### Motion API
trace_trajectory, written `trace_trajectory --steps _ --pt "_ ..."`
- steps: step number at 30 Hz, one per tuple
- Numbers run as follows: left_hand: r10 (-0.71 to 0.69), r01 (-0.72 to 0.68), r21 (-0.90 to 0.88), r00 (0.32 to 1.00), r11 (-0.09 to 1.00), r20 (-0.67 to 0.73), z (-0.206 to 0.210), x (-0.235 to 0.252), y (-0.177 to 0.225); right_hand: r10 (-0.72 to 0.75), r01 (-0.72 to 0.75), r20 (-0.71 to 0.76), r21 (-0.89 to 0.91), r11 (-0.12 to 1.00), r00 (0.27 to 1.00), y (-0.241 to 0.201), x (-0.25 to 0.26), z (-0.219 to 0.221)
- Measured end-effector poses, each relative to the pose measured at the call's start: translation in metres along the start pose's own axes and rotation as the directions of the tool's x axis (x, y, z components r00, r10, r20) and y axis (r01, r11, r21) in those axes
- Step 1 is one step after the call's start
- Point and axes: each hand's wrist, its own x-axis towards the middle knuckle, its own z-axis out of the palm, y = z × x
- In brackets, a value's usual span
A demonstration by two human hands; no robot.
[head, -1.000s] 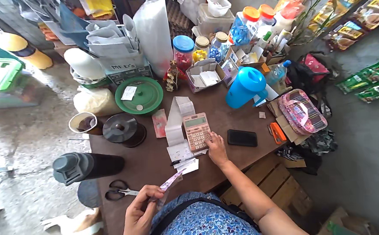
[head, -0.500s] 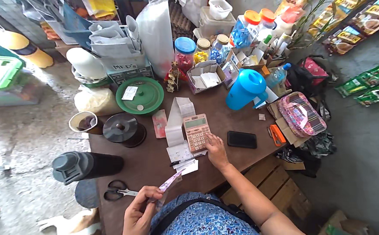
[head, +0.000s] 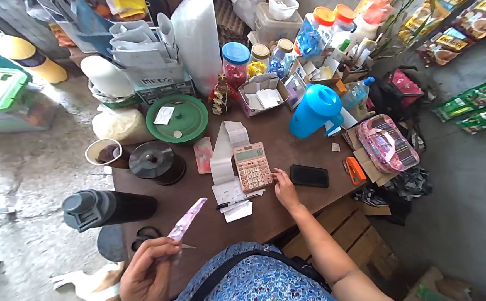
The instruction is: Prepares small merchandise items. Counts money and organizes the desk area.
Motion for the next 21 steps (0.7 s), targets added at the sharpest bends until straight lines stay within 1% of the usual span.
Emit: trace_trajectory --steps 4,7,9,12,14,16,19,21 --pt "0.068 -0.066 0.066 0.997 0.996 -0.031 -0.008 0.003 0.004 -0.068 0.063 -0.023 -0.158 0.985 0.997 0.002 0.002 0.004" --pt "0.089 -0.082 0.117 0.995 0.990 -0.054 -0.011 0.002 0.008 -0.124 0.105 -0.065 -0.246 0.964 0.990 -0.002 0.002 0.010" --pt "0.096 -0.086 0.142 0.993 0.986 -0.066 -0.011 0.002 0.012 -0.178 0.162 -0.047 -0.245 0.956 0.983 -0.012 0.002 0.014" --pt "0.104 -0.092 0.163 0.992 0.982 -0.065 -0.010 0.003 0.013 -0.253 0.256 0.037 -0.179 0.950 0.967 -0.031 0.000 0.025" --pt "0.111 -0.100 0.165 0.992 0.981 -0.058 -0.010 0.003 0.012 -0.252 0.268 0.106 -0.184 0.946 0.962 -0.038 0.000 0.031" --pt "0.117 -0.107 0.170 0.992 0.980 -0.052 -0.011 0.002 0.010 -0.242 0.267 0.137 -0.211 0.940 0.961 -0.038 -0.002 0.033" --pt "0.118 -0.110 0.172 0.992 0.979 -0.042 -0.011 0.001 0.009 -0.275 0.280 0.053 -0.215 0.936 0.960 -0.030 -0.009 0.032" --pt "0.110 -0.101 0.171 0.993 0.980 -0.040 -0.012 0.000 0.008 -0.280 0.280 0.033 -0.233 0.931 0.959 -0.022 -0.017 0.030"
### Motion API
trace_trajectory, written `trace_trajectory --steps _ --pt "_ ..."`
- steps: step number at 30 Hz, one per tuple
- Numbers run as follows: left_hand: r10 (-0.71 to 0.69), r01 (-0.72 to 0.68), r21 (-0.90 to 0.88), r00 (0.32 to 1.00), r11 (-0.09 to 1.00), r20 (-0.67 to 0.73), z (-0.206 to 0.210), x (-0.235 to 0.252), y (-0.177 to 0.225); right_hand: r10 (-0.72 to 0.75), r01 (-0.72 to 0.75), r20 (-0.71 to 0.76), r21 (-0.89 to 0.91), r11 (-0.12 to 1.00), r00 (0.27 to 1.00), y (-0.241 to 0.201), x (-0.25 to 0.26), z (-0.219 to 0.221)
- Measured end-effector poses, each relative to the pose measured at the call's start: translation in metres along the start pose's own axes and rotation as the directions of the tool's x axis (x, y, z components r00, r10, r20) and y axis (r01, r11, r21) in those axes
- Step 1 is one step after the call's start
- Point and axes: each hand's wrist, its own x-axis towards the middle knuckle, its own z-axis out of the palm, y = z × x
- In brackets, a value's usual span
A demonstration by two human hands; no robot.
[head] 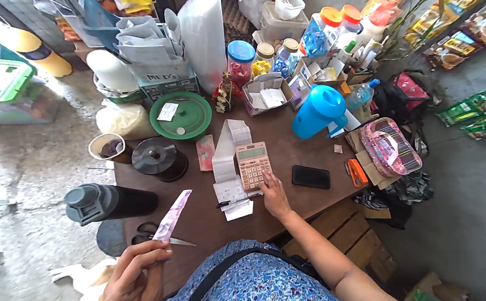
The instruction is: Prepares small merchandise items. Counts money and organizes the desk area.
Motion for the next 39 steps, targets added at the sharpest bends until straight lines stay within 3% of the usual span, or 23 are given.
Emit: trace_trajectory --steps 13,18,21,23,27,33,36,39 --pt "-0.102 0.110 -0.118 0.992 0.987 0.068 0.015 -0.014 -0.020 0.260 -0.258 -0.046 0.034 0.966 0.965 0.022 0.006 -0.009" --pt "-0.312 0.296 -0.227 0.949 0.928 -0.038 0.031 -0.025 -0.052 0.129 -0.102 -0.136 0.190 0.976 0.982 -0.015 0.034 -0.004" --pt "-0.544 0.535 -0.113 0.837 0.837 -0.061 0.034 -0.038 -0.078 0.035 0.000 -0.131 0.259 0.966 0.991 -0.046 0.062 0.004" --pt "-0.602 0.606 0.036 0.794 0.795 -0.086 0.024 -0.045 -0.091 -0.023 0.066 -0.145 0.300 0.952 0.989 -0.071 0.090 0.009" --pt "-0.557 0.552 0.224 0.829 0.803 -0.046 -0.003 -0.059 -0.100 -0.089 0.111 -0.089 0.290 0.950 0.992 -0.111 0.162 0.007" --pt "-0.513 0.466 0.296 0.852 0.834 0.104 -0.038 -0.073 -0.125 -0.110 0.095 0.053 0.225 0.970 0.993 -0.136 0.295 0.032" --pt "-0.403 0.376 0.334 0.915 0.864 0.011 -0.057 -0.062 -0.121 -0.078 0.053 0.098 0.239 0.970 0.992 -0.144 0.331 0.043" --pt "-0.245 0.281 0.362 0.959 0.889 -0.142 -0.090 -0.031 -0.104 -0.073 0.062 0.049 0.206 0.977 0.996 -0.160 0.322 0.036"
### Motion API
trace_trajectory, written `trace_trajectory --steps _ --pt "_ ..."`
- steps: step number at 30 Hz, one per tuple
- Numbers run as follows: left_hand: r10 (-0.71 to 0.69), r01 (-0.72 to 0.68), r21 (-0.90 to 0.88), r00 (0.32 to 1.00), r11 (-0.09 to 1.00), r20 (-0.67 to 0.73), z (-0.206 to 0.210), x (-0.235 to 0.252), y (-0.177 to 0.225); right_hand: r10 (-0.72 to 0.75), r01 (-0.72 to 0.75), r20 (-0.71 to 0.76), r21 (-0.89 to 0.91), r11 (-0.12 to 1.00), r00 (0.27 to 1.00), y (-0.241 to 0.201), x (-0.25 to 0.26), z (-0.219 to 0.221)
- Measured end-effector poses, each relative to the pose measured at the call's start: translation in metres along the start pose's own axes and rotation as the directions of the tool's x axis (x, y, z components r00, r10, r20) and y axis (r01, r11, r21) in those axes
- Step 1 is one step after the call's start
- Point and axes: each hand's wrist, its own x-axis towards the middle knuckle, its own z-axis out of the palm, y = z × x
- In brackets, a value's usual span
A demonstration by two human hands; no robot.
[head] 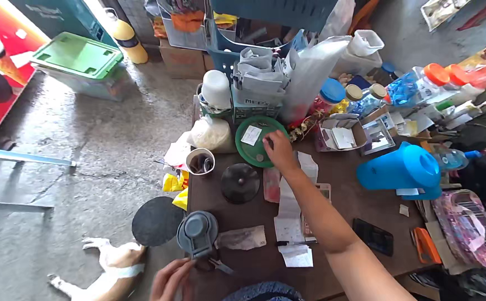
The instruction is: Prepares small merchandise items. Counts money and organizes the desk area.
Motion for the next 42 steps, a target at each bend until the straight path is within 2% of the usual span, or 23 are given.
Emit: trace_trajectory --steps 3,5,7,9,14,16,19,21,25,29,31,35,37,40,42 --pt "0.098 -0.086 0.099 0.987 0.991 -0.127 -0.042 0.047 -0.008 0.067 -0.067 0.024 0.017 0.998 0.997 0.005 -0.010 -0.004" --pt "0.169 -0.144 0.149 0.969 0.978 -0.179 -0.060 0.091 -0.018 0.143 -0.143 0.036 0.007 0.990 0.989 0.018 0.002 -0.010" --pt "0.234 -0.203 0.174 0.956 0.964 -0.178 -0.065 0.137 -0.019 0.175 -0.174 0.038 -0.031 0.984 0.984 0.030 0.023 -0.013" --pt "0.286 -0.266 0.131 0.944 0.955 -0.166 -0.055 0.184 -0.003 0.144 -0.139 0.088 -0.059 0.989 0.986 0.037 0.046 -0.013" --pt "0.436 -0.436 -0.028 0.900 0.900 -0.003 -0.003 0.258 0.022 0.066 -0.053 0.214 -0.062 0.997 0.975 0.034 0.082 -0.006" --pt "0.474 -0.473 -0.032 0.874 0.880 0.107 0.017 0.279 0.032 0.054 -0.034 0.273 -0.078 0.996 0.961 0.034 0.090 -0.005" --pt "0.519 -0.534 -0.037 0.799 0.845 0.305 0.046 0.311 0.031 0.024 0.011 0.325 -0.105 0.994 0.945 0.039 0.098 -0.006" --pt "0.507 -0.537 -0.040 0.767 0.843 0.392 0.066 0.329 0.028 -0.014 0.064 0.345 -0.133 0.989 0.938 0.043 0.101 -0.007" --pt "0.479 -0.511 -0.063 0.748 0.857 0.459 0.097 0.353 0.023 -0.063 0.145 0.348 -0.215 0.966 0.935 0.043 0.103 -0.007" --pt "0.454 -0.481 -0.095 0.721 0.872 0.524 0.111 0.359 0.023 -0.066 0.148 0.317 -0.244 0.958 0.946 0.040 0.102 -0.004" --pt "0.437 -0.468 -0.109 0.681 0.877 0.587 0.111 0.355 0.026 -0.046 0.133 0.349 -0.228 0.965 0.936 0.037 0.100 -0.003" --pt "0.428 -0.504 -0.123 0.550 0.855 0.717 0.102 0.341 0.028 -0.035 0.130 0.343 -0.256 0.958 0.939 0.030 0.101 0.003" --pt "0.405 -0.504 -0.119 0.508 0.856 0.760 0.097 0.335 0.029 -0.013 0.120 0.351 -0.288 0.950 0.936 0.025 0.102 0.003" --pt "0.400 -0.495 -0.122 0.506 0.860 0.764 0.093 0.328 0.027 -0.027 0.150 0.338 -0.341 0.928 0.941 0.023 0.103 0.003" --pt "0.399 -0.497 -0.113 0.520 0.861 0.755 0.090 0.325 0.027 -0.073 0.164 0.285 -0.309 0.937 0.956 0.029 0.103 0.004"
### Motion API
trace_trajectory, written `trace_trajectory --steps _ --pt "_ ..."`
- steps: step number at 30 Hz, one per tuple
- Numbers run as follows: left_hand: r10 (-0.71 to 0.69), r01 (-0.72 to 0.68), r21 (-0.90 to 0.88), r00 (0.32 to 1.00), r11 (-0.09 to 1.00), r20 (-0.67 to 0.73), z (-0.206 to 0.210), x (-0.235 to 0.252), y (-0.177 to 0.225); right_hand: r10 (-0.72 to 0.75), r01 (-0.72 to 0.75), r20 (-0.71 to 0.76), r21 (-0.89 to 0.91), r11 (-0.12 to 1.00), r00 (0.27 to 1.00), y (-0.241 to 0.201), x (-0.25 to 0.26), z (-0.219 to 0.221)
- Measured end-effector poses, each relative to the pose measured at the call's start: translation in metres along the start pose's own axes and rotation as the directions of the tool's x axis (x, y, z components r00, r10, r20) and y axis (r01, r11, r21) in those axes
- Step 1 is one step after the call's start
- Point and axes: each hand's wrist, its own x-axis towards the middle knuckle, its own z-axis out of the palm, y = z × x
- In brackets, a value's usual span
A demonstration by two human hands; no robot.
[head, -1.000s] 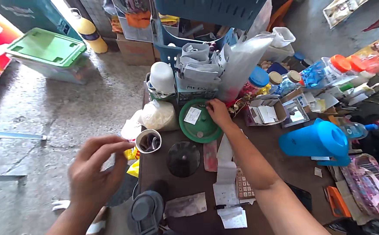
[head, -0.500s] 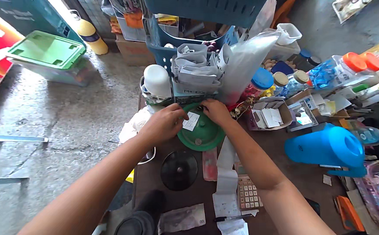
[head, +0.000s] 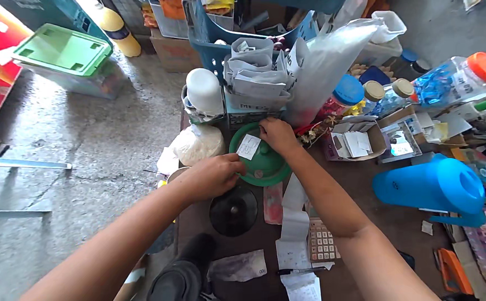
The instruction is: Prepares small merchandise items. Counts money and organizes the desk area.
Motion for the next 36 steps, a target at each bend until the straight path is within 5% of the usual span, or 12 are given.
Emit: trace_trajectory --steps 4,8,12,17,25,26,28,31,33,36 --pt "-0.017 0.023 -0.077 0.997 0.997 0.073 -0.004 -0.012 0.015 0.212 -0.120 -0.129 0.507 0.854 0.969 0.014 -0.015 -0.004" --pt "-0.009 0.033 -0.076 0.957 0.997 0.290 -0.002 -0.019 0.033 0.381 -0.149 0.054 0.963 0.224 0.923 0.016 -0.046 -0.004" --pt "0.023 -0.014 -0.032 0.952 0.999 0.306 0.010 -0.019 0.037 0.389 -0.119 0.221 0.955 -0.271 0.894 0.000 -0.075 -0.009" --pt "0.056 -0.063 0.019 0.967 0.998 0.249 0.012 -0.021 0.044 0.252 -0.063 0.215 0.864 -0.500 0.944 -0.007 -0.098 -0.012" --pt "0.092 -0.078 -0.126 0.989 0.989 0.118 0.024 -0.031 0.026 0.021 -0.373 0.412 0.842 -0.389 0.911 -0.041 -0.148 -0.012" --pt "0.089 -0.071 -0.140 0.988 0.988 0.127 0.024 -0.030 0.026 0.045 -0.387 0.414 0.880 -0.276 0.909 -0.053 -0.154 -0.009" --pt "0.052 -0.031 -0.167 0.992 0.985 0.118 0.023 -0.032 0.024 0.153 -0.328 0.304 0.929 0.170 0.940 -0.075 -0.164 -0.001" --pt "-0.137 0.140 -0.094 0.990 0.986 0.035 0.012 -0.048 0.025 0.057 -0.006 -0.063 0.617 0.787 0.996 -0.100 -0.169 0.014" --pt "-0.279 0.277 -0.079 0.960 0.958 -0.015 0.010 -0.065 0.026 -0.090 0.181 -0.282 0.319 0.930 0.955 -0.116 -0.164 0.022" --pt "-0.470 0.487 -0.137 0.872 0.863 0.139 0.018 -0.083 0.030 -0.182 0.218 -0.320 0.082 0.973 0.930 -0.134 -0.153 0.026"
